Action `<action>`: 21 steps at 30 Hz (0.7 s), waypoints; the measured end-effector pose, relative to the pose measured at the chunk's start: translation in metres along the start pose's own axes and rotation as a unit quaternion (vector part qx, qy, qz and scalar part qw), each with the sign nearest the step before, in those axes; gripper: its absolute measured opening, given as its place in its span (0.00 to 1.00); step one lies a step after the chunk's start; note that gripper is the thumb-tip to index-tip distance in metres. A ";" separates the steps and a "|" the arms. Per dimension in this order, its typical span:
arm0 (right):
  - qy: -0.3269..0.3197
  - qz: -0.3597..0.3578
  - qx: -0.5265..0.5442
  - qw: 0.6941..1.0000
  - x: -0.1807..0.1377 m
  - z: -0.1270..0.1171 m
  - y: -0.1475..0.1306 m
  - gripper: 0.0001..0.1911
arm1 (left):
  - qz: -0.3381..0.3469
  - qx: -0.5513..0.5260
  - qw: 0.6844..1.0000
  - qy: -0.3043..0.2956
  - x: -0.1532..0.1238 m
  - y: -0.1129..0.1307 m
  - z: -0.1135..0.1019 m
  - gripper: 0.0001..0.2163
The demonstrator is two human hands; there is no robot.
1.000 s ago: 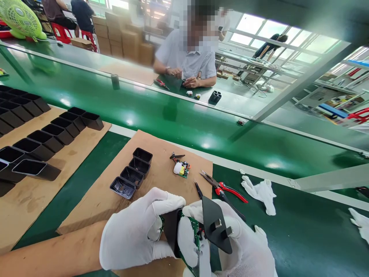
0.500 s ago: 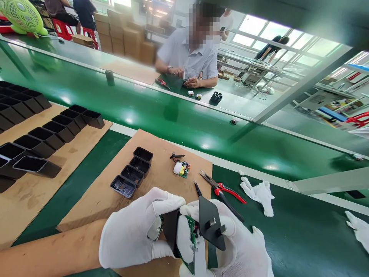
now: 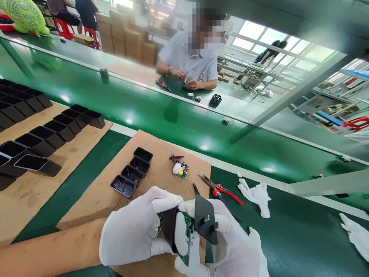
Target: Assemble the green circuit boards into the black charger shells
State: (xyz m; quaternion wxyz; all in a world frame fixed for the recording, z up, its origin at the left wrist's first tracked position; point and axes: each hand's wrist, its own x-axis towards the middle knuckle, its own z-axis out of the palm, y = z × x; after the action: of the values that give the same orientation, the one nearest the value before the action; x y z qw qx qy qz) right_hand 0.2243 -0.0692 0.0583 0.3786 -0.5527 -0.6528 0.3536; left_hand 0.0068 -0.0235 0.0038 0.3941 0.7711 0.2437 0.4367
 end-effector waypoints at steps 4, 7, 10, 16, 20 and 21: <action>0.014 0.017 0.015 1.000 0.004 0.006 0.002 0.20 | -0.008 -0.014 1.000 -0.006 0.001 0.003 -0.002 0.37; 0.026 0.000 0.004 1.000 0.006 0.009 0.001 0.22 | -0.029 -0.037 0.999 0.001 0.000 0.003 0.000 0.37; 0.025 -0.021 -0.005 0.999 0.006 0.010 -0.002 0.30 | -0.066 -0.046 0.997 0.001 -0.002 0.000 0.006 0.37; 0.037 -0.068 -0.028 0.997 -0.001 0.014 0.003 0.32 | -0.052 -0.061 0.997 0.005 -0.003 -0.006 0.010 0.36; 0.068 -0.119 -0.038 0.990 -0.011 0.008 0.016 0.30 | -0.021 -0.043 0.999 0.007 -0.001 -0.002 0.004 0.32; 0.073 -0.130 -0.041 0.988 -0.013 0.004 0.019 0.28 | -0.017 -0.035 0.999 0.007 -0.001 -0.002 0.003 0.32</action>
State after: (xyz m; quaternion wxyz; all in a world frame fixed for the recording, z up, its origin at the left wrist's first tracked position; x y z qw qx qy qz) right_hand 0.2309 -0.0800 0.0382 0.4451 -0.5026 -0.7034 0.2336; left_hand 0.0086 -0.0241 0.0014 0.4264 0.7494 0.2444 0.4438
